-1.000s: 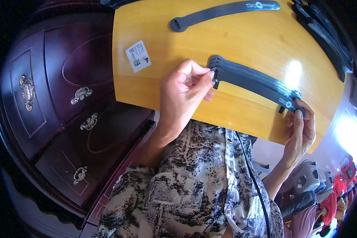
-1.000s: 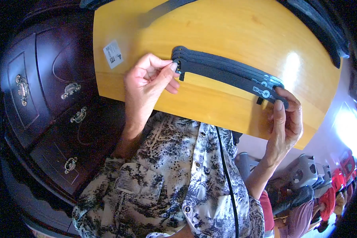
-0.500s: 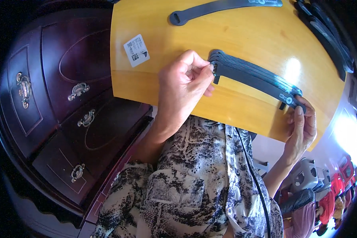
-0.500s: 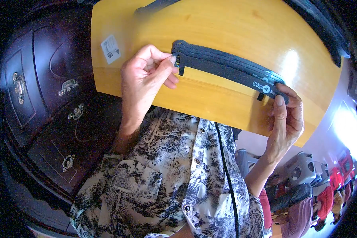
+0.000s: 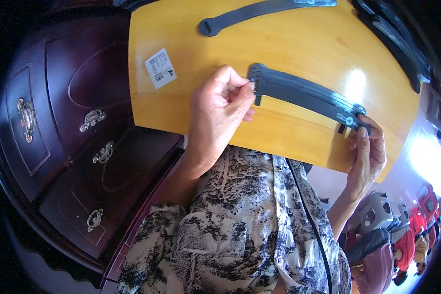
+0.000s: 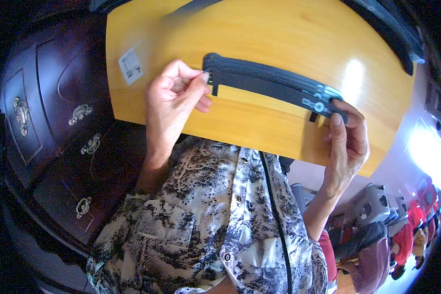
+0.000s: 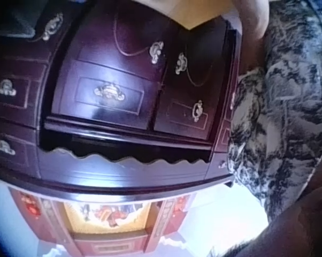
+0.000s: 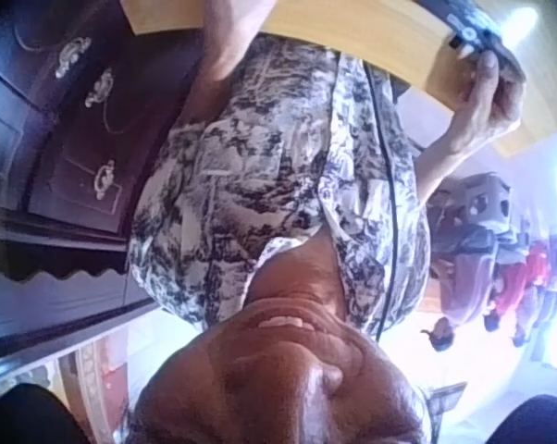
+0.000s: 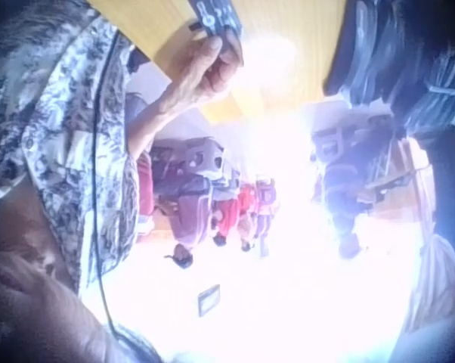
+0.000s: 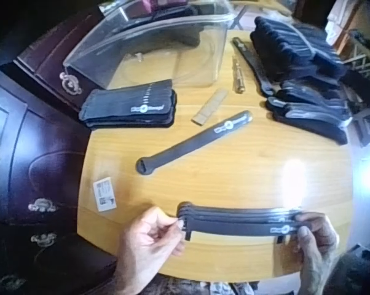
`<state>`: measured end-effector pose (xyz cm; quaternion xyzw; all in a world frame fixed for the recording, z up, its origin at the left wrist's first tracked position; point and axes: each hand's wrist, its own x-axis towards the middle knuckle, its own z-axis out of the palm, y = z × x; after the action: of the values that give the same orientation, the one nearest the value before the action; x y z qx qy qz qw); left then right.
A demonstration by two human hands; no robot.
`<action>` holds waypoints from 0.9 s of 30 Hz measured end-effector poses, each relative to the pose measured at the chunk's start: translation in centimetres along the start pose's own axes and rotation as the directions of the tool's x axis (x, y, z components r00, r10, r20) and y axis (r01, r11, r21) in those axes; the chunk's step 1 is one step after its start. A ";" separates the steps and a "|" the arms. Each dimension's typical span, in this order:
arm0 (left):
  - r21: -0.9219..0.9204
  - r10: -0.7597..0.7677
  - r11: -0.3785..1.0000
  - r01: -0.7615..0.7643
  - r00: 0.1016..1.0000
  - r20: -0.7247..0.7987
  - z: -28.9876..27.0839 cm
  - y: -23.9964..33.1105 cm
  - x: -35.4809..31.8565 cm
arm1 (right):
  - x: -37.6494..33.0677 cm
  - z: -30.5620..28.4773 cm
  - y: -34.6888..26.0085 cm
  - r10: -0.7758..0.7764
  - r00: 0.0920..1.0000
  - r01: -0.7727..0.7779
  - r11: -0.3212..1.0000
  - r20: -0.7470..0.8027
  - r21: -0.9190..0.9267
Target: The person is inspecting, peeling apart, and stacking elastic fabric straps at a workspace.
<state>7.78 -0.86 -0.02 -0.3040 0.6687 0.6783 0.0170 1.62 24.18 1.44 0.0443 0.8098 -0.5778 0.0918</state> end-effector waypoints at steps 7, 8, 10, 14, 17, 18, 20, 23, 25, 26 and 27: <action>0.054 -0.011 0.998 0.013 0.999 -0.031 0.7 0.2 -0.1 | 0.0 -0.6 0.6 0.039 0.999 -0.039 0.995 0.001 0.097; 0.055 -0.014 0.998 0.016 0.999 -0.034 0.7 0.3 -0.2 | 0.1 -0.7 0.6 0.032 0.999 -0.033 0.994 0.013 0.103; 0.072 -0.030 0.997 0.033 0.999 -0.038 1.0 0.4 -0.2 | 0.0 -0.8 1.2 0.026 1.000 -0.026 0.989 0.000 0.145; 0.095 -0.037 0.995 0.039 0.999 -0.018 1.5 0.7 0.0 | -0.1 -1.4 0.6 0.054 0.998 -0.051 0.992 -0.018 0.111; 0.166 -0.023 0.986 0.028 0.999 -0.035 1.3 0.7 -0.1 | 0.0 -1.1 0.8 0.071 0.997 -0.070 0.986 -0.002 0.151; 0.167 -0.031 0.985 0.037 0.999 -0.035 1.4 0.8 -0.1 | 0.0 -1.2 0.9 0.061 0.998 -0.058 0.988 -0.014 0.145; 0.167 -0.040 0.985 0.044 0.999 -0.028 1.5 0.8 0.1 | -0.1 -1.4 0.8 0.052 0.998 -0.047 0.990 -0.032 0.135; 0.158 -0.044 0.986 0.050 0.998 -0.039 1.4 0.7 -0.2 | -0.5 -1.4 0.7 0.102 0.994 -0.096 0.987 -0.043 0.125; 0.189 -0.056 0.980 0.065 0.997 -0.049 1.6 0.9 -0.2 | -0.3 -1.4 0.9 0.120 0.992 -0.114 0.988 -0.049 0.107; 0.188 -0.055 0.980 0.062 0.998 -0.041 1.7 1.0 -0.2 | -0.3 -1.4 1.0 0.120 0.991 -0.113 0.988 -0.057 0.105; 0.191 -0.063 0.979 0.071 0.997 -0.048 1.6 1.0 -0.3 | -0.3 -1.3 1.2 0.088 0.994 -0.080 0.987 -0.060 0.137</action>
<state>6.90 0.61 0.90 -0.3373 0.7208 0.6031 0.0552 2.04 25.78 0.77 0.1034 0.7691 -0.6247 0.0863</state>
